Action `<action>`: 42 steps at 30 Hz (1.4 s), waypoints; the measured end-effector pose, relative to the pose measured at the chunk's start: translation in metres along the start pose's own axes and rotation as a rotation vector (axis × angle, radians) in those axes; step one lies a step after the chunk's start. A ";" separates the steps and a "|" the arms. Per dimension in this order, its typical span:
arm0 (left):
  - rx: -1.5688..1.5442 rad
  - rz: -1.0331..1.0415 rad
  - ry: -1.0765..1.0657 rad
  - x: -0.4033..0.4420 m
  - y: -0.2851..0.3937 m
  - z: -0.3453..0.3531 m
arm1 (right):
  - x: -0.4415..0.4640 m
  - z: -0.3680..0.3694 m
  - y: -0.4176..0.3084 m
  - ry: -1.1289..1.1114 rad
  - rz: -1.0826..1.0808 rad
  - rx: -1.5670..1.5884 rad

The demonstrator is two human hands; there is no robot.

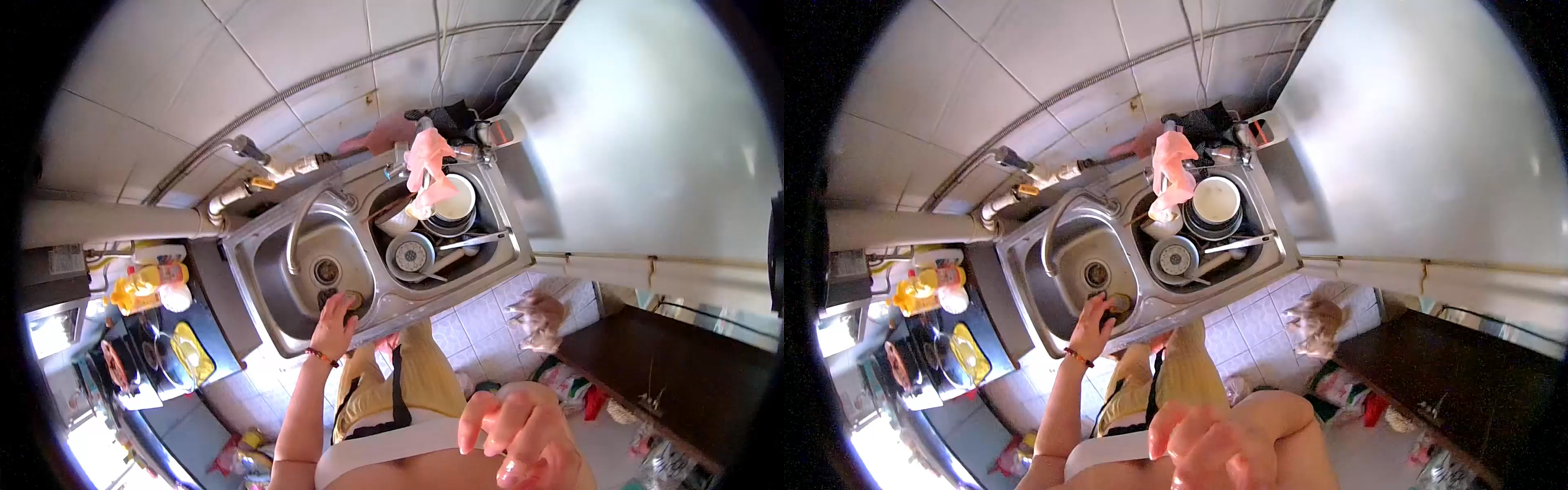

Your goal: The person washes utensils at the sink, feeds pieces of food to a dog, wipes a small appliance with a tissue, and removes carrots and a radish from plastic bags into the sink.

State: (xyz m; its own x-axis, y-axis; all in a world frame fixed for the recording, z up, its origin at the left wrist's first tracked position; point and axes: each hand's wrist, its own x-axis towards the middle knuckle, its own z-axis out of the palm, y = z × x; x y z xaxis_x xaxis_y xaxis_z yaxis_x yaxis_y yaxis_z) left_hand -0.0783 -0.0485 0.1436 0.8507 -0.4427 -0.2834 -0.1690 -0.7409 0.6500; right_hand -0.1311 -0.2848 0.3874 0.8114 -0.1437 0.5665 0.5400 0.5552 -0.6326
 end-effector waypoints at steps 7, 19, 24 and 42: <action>0.066 -0.134 -0.025 0.010 0.011 0.010 | 0.016 -0.062 -0.004 0.017 0.194 -0.012; 0.095 -0.056 0.039 0.033 0.039 0.005 | 0.018 -0.102 0.005 0.177 0.072 -0.272; -0.174 -0.240 0.177 0.047 0.044 -0.002 | -0.010 -0.191 0.033 0.212 0.312 -0.689; -0.422 -0.490 0.069 0.022 -0.019 -0.013 | -0.117 -0.257 0.205 -0.846 1.029 -1.727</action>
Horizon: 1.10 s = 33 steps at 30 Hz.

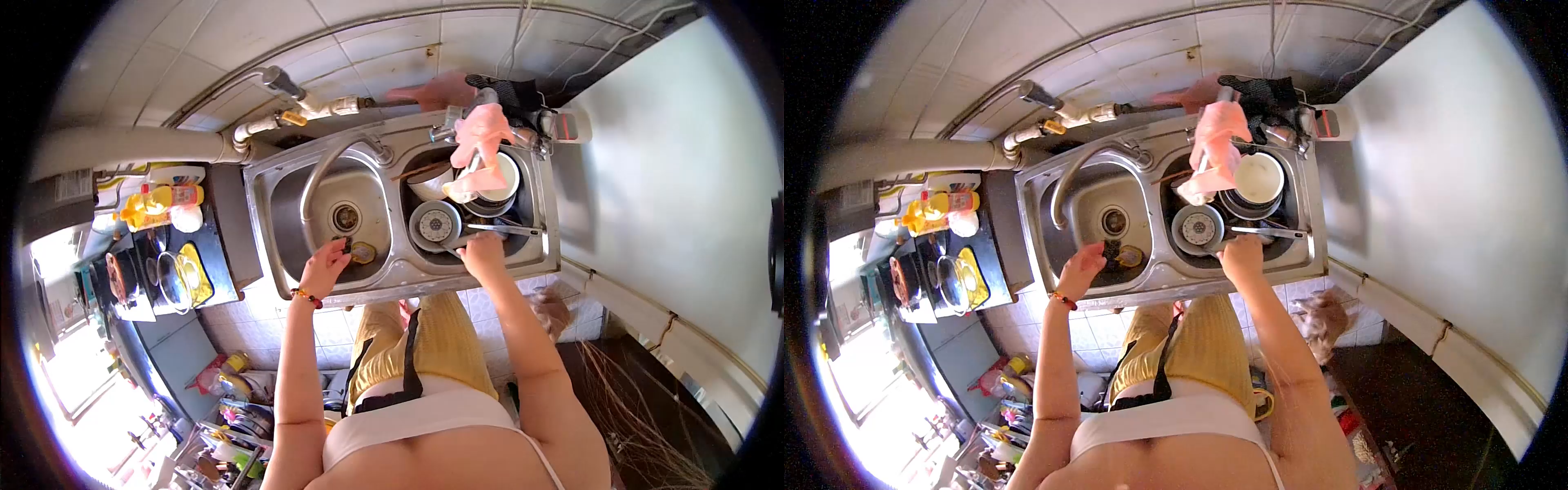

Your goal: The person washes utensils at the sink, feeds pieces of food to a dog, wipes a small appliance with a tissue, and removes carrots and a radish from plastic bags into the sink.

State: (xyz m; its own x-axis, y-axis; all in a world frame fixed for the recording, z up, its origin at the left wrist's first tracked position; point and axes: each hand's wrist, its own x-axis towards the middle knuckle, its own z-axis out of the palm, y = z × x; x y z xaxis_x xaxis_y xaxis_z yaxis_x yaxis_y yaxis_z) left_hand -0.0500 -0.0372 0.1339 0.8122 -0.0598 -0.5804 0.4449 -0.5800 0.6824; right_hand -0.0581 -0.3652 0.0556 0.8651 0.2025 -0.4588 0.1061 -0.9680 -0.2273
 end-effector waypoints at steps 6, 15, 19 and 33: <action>0.060 -0.114 -0.044 -0.007 -0.083 0.006 | 0.023 0.074 -0.012 -0.157 0.207 -0.024; 0.649 -0.224 -0.255 0.083 -0.151 0.035 | -0.017 -0.026 -0.025 0.079 0.257 -0.140; 1.170 0.085 -0.332 0.124 -0.161 0.086 | -0.041 -0.070 -0.042 0.286 0.235 -0.168; -1.170 0.007 0.129 0.063 -0.141 0.052 | -0.014 -0.009 -0.159 0.017 0.183 1.025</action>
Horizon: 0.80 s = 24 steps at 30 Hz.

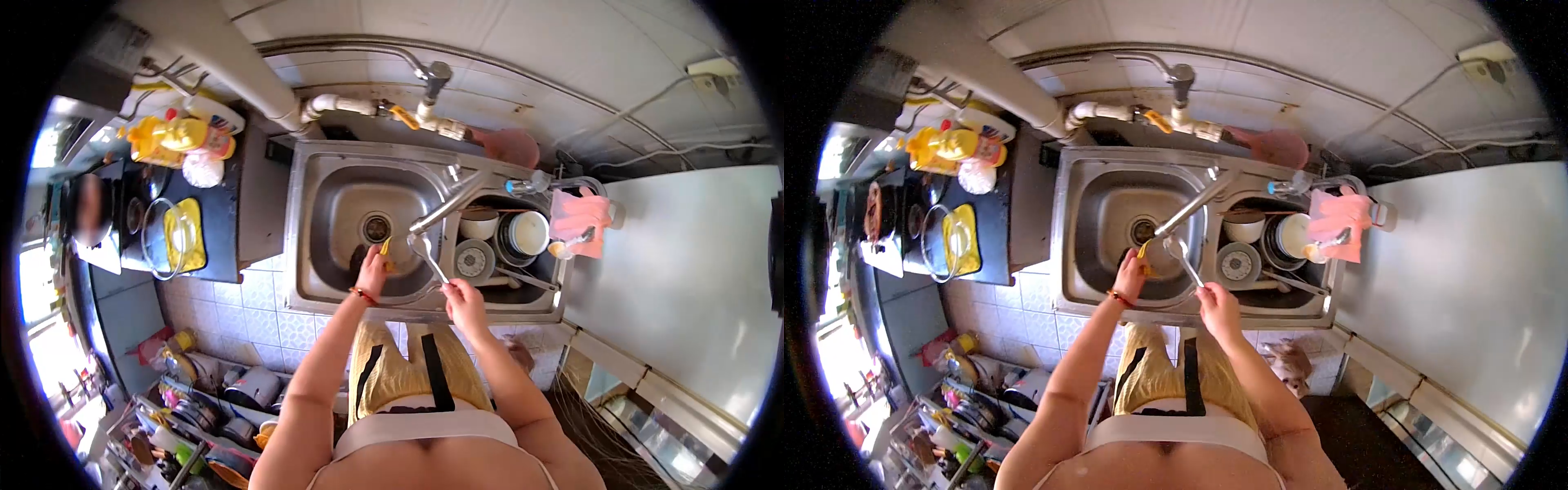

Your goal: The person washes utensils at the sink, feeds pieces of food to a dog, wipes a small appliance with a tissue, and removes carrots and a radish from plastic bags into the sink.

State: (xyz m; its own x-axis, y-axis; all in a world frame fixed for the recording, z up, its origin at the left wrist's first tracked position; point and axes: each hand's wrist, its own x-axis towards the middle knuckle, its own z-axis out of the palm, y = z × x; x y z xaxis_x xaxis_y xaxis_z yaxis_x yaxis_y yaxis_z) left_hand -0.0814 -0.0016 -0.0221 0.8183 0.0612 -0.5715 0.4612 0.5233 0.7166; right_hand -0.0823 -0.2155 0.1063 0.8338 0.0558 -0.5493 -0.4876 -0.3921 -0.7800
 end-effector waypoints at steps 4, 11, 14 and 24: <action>-0.672 0.046 0.003 -0.035 0.040 0.042 | -0.001 0.040 -0.025 0.007 -0.178 -0.103; -0.543 0.127 0.442 -0.039 0.053 0.062 | -0.004 0.071 -0.014 0.015 -0.341 -0.206; -0.580 0.044 0.210 -0.029 0.038 0.041 | -0.015 0.070 -0.033 -0.070 -0.149 0.036; 0.661 -0.102 -0.199 -0.026 0.096 0.005 | 0.021 -0.020 -0.062 -0.295 -0.536 -0.738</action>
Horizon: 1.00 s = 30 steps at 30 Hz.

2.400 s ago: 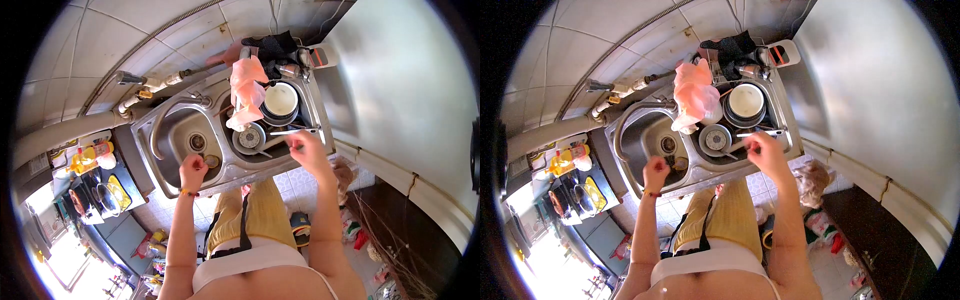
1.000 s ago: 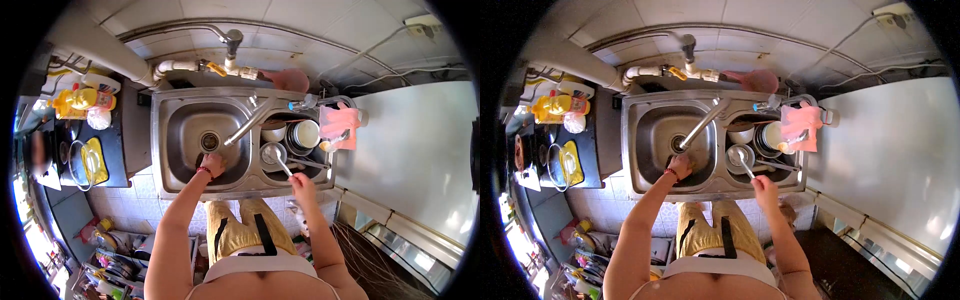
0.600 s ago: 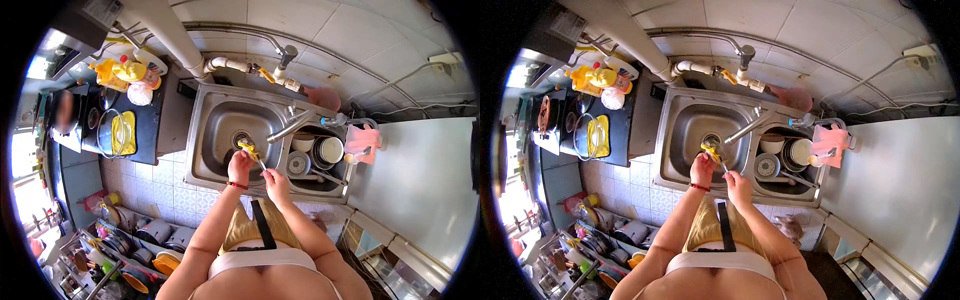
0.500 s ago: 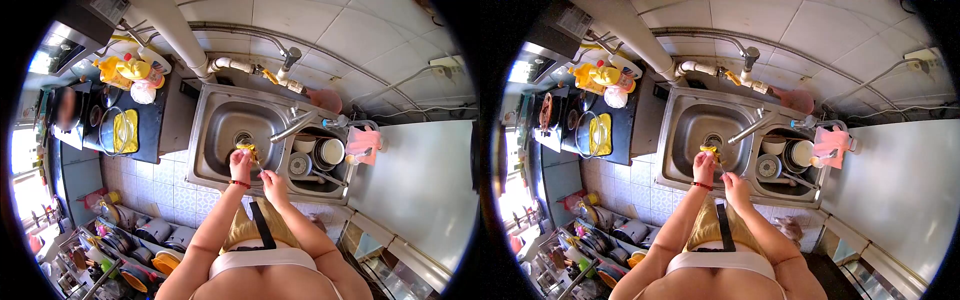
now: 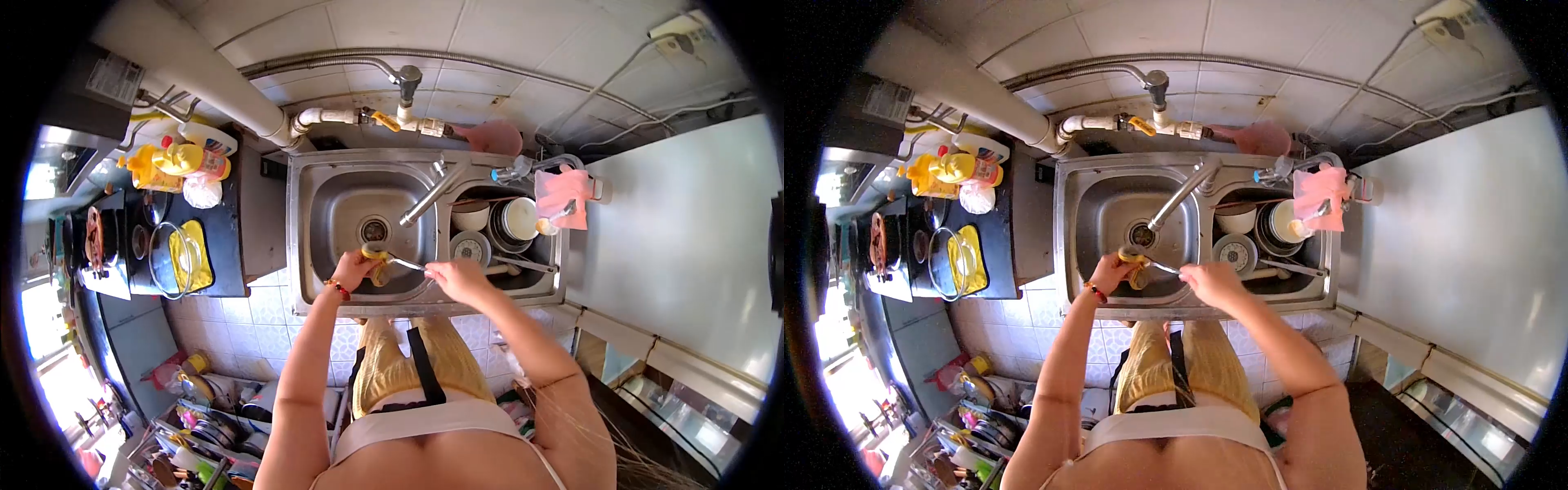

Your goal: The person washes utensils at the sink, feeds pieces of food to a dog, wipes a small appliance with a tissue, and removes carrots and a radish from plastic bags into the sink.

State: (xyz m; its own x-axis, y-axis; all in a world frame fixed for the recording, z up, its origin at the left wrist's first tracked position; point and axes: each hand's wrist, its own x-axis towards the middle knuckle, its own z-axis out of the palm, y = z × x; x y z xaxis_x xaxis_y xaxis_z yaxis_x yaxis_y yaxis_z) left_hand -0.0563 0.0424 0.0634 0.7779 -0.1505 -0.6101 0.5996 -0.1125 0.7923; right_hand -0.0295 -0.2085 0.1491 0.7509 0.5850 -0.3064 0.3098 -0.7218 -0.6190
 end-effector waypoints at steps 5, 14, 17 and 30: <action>1.021 0.471 -0.117 -0.001 0.037 0.007 | 0.010 -0.026 -0.001 -0.030 -0.234 -0.405; 0.883 0.705 0.083 0.031 0.051 -0.007 | 0.002 0.015 0.025 0.403 -0.170 -0.026; 0.454 0.414 0.371 0.029 0.046 0.006 | -0.002 0.041 0.016 0.597 -0.046 0.211; 0.056 0.059 0.712 0.035 0.012 0.086 | 0.015 0.106 -0.029 0.440 0.526 1.321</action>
State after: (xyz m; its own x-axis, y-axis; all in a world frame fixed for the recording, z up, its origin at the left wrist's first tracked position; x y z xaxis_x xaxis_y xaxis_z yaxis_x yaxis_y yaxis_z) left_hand -0.0378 -0.0485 0.0518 0.7539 0.5175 -0.4047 0.5570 -0.1768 0.8115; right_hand -0.0895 -0.1398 0.0856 0.7924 0.0404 -0.6087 -0.6050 0.1801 -0.7756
